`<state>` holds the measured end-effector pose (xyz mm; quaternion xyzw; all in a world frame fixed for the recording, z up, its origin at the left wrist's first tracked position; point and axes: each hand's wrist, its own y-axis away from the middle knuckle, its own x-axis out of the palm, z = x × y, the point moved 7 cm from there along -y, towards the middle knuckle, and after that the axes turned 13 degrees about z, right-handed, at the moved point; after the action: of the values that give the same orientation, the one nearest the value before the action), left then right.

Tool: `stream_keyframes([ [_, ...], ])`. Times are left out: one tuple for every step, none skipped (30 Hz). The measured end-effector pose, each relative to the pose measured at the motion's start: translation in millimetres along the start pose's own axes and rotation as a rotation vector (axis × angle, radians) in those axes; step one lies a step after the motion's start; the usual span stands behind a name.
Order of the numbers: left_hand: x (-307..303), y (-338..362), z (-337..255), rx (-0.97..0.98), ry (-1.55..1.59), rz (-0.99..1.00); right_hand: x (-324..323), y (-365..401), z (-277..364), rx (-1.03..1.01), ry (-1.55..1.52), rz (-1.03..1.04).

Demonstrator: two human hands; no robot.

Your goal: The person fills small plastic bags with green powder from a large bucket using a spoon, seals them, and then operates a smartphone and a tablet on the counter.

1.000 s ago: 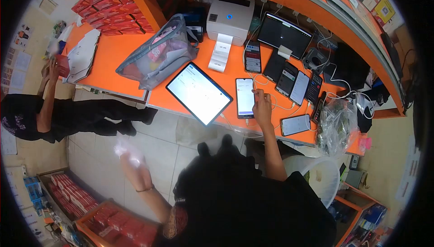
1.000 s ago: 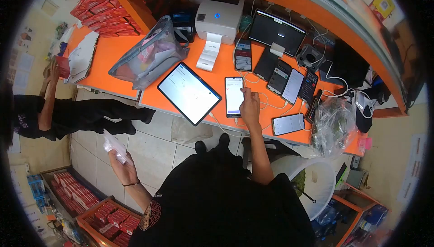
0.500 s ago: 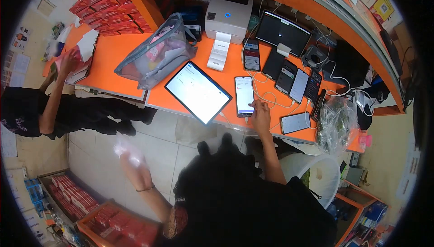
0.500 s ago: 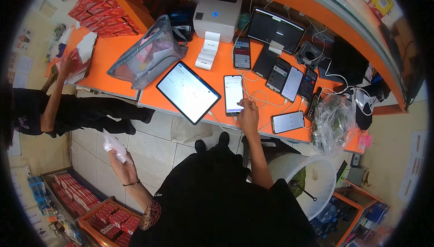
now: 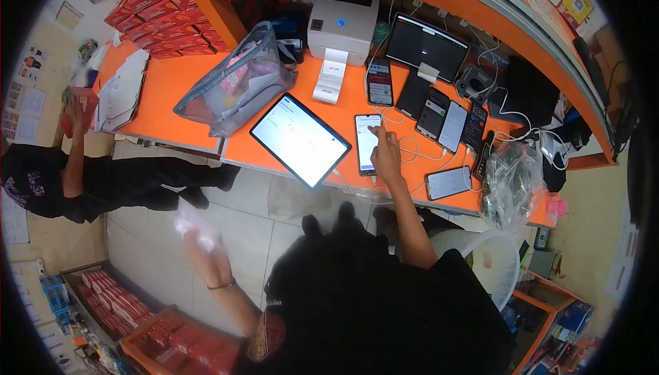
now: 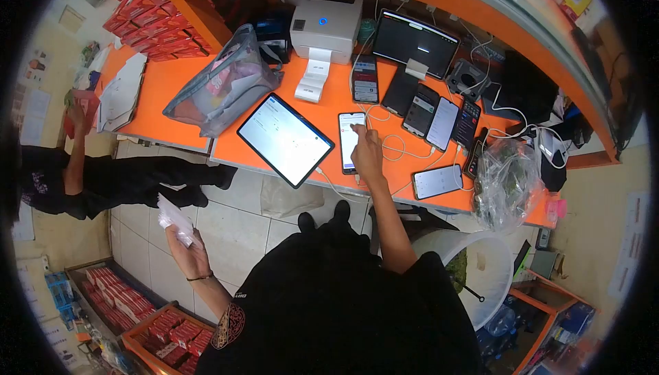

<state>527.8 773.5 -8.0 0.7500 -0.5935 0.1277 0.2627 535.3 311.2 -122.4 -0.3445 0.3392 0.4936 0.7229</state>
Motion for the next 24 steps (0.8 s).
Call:
stream_keyframes([
  [-2.9, -0.5, -0.2, 0.003, 0.0, -0.001, 1.2, -6.2, 2.4, -0.011, 0.031, 0.02],
  [-5.3, -1.1, -0.2, 0.004, 0.008, 0.013, 5.7, -10.5, 1.2, 0.029, 0.056, 0.094],
  [-6.8, -0.8, -0.1, 0.004, 0.016, 0.026, 6.6, -10.1, 0.5, 0.026, 0.056, 0.095],
  [-8.5, 0.3, -0.4, 0.005, 0.018, 0.023, 7.5, -9.4, -1.5, 0.042, 0.082, 0.097],
  [-10.4, 0.8, -1.4, 0.013, 0.021, 0.012, 8.1, -10.3, -2.9, 0.055, 0.108, 0.097],
  [-12.7, 1.9, -2.0, 0.022, 0.026, -0.003, 4.4, -9.5, -1.4, 0.045, 0.108, 0.1],
  [-13.9, 4.8, -3.4, 0.026, 0.029, -0.012, -7.1, -3.0, 1.0, 0.037, 0.056, 0.032],
  [-13.0, 7.6, -5.6, 0.025, 0.009, -0.016, -16.1, 4.6, 2.0, 0.031, 0.005, -0.037],
  [-12.1, 9.0, -6.2, 0.023, -0.01, -0.017, -17.1, 11.4, 2.6, 0.026, 0.006, -0.032],
  [-13.1, 9.0, -4.1, 0.022, -0.007, -0.02, -21.1, 20.5, 1.7, 0.031, -0.025, -0.069],
  [-12.9, 7.7, -2.0, 0.035, 0.005, -0.002, -25.2, 29.9, -0.1, 0.039, -0.057, -0.106],
  [-11.8, 6.6, -1.0, 0.048, 0.016, 0.018, -21.1, 38.2, -5.1, 0.047, -0.029, -0.077],
  [-9.9, 6.0, -0.3, 0.045, 0.016, 0.018, -17.2, 47.3, -7.5, 0.049, -0.028, -0.076],
  [-6.5, 5.4, 1.0, 0.035, 0.024, 0.017, -11.4, 56.0, -11.3, 0.074, -0.041, -0.042],
  [-2.7, 4.8, 2.5, 0.024, 0.033, 0.019, -9.1, 62.0, -13.0, 0.1, -0.053, -0.009],
  [1.5, 4.7, 2.9, 0.02, 0.033, 0.022, -9.7, 67.1, -13.5, 0.105, -0.051, -0.011],
  [5.2, 5.1, 2.3, 0.018, 0.01, 0.019, -7.8, 71.4, -14.3, 0.112, -0.08, 0.007],
  [7.4, 4.8, 2.1, 0.017, -0.013, 0.016, -5.8, 74.0, -15.0, 0.12, -0.109, 0.024],
  [8.2, 3.5, 2.7, 0.013, -0.016, 0.022, -3.8, 75.3, -16.2, 0.126, -0.109, 0.02],
  [8.8, 1.8, 4.2, 0.0, -0.009, 0.038, 0.7, 75.6, -17.0, 0.113, -0.092, 0.031],
  [9.6, 0.4, 5.5, -0.013, -0.002, 0.054, 2.7, 75.3, -15.6, 0.099, -0.077, 0.041],
  [10.0, -0.2, 6.0, -0.015, -0.004, 0.058, 2.8, 75.8, -16.1, 0.104, -0.077, 0.039],
  [8.8, 0.0, 6.4, -0.016, -0.008, 0.041, 3.7, 75.8, -17.0, 0.119, -0.04, 0.055],
  [7.0, 0.4, 6.5, -0.016, -0.01, 0.021, 2.0, 73.7, -14.0, 0.132, -0.002, 0.073],
])
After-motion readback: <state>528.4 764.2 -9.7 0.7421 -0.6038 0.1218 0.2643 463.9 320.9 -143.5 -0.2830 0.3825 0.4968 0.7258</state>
